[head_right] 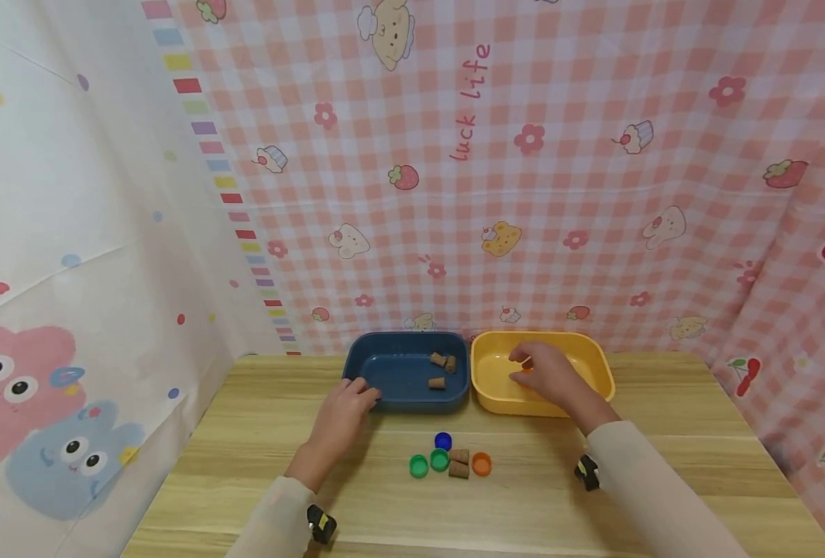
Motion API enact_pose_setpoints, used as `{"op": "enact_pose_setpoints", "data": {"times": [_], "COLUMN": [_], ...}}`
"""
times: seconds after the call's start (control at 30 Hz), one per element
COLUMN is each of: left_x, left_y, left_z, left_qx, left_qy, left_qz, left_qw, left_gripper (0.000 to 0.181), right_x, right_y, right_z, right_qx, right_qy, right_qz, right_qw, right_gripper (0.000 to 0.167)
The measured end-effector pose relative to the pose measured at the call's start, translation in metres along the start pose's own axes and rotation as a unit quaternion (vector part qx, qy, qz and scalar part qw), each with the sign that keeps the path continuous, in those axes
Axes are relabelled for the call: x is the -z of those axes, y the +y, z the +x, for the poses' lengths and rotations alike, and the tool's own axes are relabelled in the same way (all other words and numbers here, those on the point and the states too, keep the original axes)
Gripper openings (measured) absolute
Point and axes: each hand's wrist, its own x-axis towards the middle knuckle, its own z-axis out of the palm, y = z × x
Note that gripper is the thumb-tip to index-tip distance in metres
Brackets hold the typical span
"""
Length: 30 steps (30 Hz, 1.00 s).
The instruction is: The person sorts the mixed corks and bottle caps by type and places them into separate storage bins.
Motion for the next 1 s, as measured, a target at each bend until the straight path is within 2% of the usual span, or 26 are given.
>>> {"op": "enact_pose_setpoints", "data": {"times": [0.3,0.7,0.87,1.0], "left_x": [0.0,-0.003,-0.003,-0.003], "left_y": [0.0,-0.002,-0.002,-0.002], "left_z": [0.0,0.0,0.0,0.0], "left_qx": [-0.001,-0.001,0.002,0.002], "left_qy": [0.005,0.004,0.001,0.002], "left_qz": [-0.001,0.008,0.004,0.001], "left_qw": [1.0,1.0,1.0,1.0], "left_gripper": [0.019,0.02,0.02,0.023], "right_x": [-0.002,-0.018,-0.028,-0.032], "right_y": [-0.01,-0.023,-0.028,-0.03], "right_z": [-0.023,-0.051,-0.06,-0.065], "right_qx": [-0.006,0.04,0.055,0.046], "right_qy": [0.021,0.049,0.039,0.014], "right_qz": [0.033,0.05,0.05,0.062], "right_qw": [0.9992,0.9968,0.9965,0.9969], "right_gripper": [0.026,0.031,0.034,0.036]}}
